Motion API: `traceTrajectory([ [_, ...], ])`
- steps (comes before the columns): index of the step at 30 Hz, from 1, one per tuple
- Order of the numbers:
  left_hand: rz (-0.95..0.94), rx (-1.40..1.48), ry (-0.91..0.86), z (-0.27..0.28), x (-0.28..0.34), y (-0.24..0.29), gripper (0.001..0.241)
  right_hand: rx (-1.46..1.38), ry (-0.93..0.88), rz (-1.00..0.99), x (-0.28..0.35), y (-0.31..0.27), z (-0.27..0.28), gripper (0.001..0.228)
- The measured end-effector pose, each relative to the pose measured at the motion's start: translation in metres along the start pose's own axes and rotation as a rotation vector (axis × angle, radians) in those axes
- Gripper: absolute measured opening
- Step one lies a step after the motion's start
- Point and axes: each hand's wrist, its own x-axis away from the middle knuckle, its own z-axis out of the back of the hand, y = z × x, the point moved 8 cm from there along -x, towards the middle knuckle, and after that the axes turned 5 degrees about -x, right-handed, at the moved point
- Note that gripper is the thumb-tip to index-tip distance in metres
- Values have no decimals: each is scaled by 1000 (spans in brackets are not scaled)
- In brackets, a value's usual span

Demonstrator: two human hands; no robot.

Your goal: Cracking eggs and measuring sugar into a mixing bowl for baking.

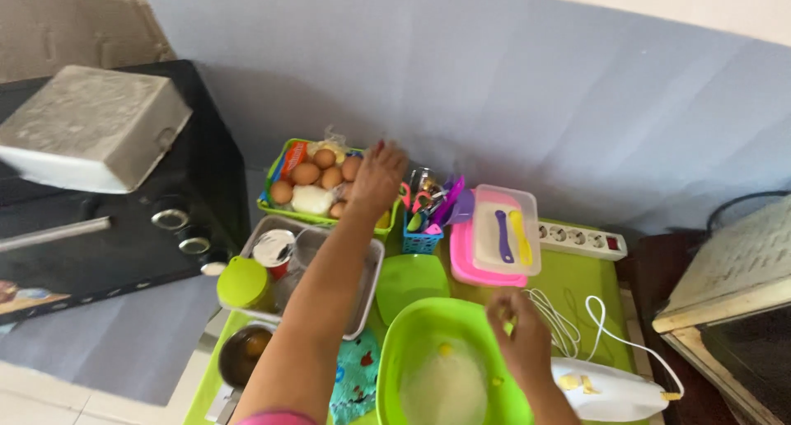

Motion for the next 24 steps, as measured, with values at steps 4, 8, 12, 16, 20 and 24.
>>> traceTrajectory([
  [4, 4, -387, -291, -29, -24, -25, 39, -64, -81, -9, 29, 4, 5, 22],
  [8, 202, -85, -361, -58, -23, -55, 25, -76, -91, -84, 20, 24, 4, 25],
  [12, 249, -162, -499, -46, -13, -74, 23, 84, -66, 10, -19, 28, -7, 23],
  [16, 289, -202, -456, -33, -9, -76, 21, 54, -27, 117, -73, -11, -11, 25],
  [20, 99, -163, -260, -18, -8, -43, 24, -65, 44, 346, -121, -55, -38, 13],
  [24, 29, -111, -438, -38, 7, -21, 27, 147, 60, 815, -147, -149, -80, 11],
])
